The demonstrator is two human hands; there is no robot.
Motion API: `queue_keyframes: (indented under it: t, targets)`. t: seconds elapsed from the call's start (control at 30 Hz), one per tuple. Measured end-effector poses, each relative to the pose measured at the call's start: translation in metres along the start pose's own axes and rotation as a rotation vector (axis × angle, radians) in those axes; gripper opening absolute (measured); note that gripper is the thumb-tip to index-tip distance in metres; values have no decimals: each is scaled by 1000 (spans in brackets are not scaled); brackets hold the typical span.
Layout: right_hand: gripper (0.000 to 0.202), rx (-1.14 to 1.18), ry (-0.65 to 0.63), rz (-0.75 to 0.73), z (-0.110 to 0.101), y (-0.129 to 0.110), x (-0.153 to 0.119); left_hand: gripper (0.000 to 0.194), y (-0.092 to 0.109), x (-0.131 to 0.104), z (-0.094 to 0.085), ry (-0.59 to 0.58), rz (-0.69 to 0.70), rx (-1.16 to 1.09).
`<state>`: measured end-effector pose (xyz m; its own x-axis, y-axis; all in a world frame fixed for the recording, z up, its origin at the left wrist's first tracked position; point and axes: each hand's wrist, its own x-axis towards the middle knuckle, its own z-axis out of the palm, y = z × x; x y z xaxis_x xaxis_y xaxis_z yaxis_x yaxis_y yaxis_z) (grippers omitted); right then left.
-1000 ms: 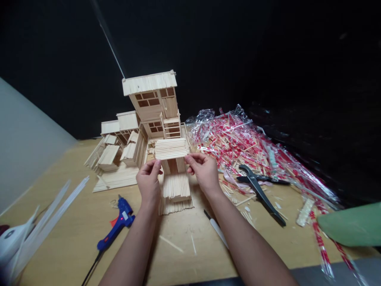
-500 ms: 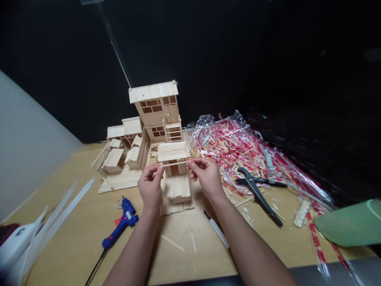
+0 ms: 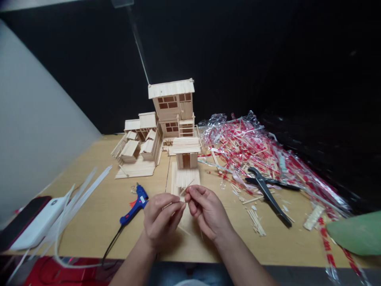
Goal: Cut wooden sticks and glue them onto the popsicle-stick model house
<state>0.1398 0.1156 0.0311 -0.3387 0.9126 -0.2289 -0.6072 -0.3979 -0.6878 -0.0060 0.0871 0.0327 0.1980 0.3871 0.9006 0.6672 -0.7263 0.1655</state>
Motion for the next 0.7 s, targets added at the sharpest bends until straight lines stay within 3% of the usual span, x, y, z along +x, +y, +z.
queue_keyframes:
  t: [0.2,0.27,0.33,0.4,0.47,0.57,0.7]
  targets:
    - [27,-123,-19,-5,0,10,6,18,-10,-16,-4,-14,-119,-90]
    - [26,-185,14,-40,-7,14,6,12,-20,-27,-11,24,-276,-120]
    - [26,-243,42,-73,-17,18,4,5,-31,-39,-20,-9,-507,-117]
    - [26,-321,78,-112,-30,21,0,8,-38,-50,-27,-160,-695,-109]
    - [26,-441,138,-154,-42,22,-6,11,-40,-57,-28,-336,-767,-109]
    - [27,-645,224,-209,-58,19,-16,9,-27,-59,-15,-537,-716,-135]
    - [26,-745,284,-275,-72,7,-28,6,0,-54,16,-799,-595,-76]
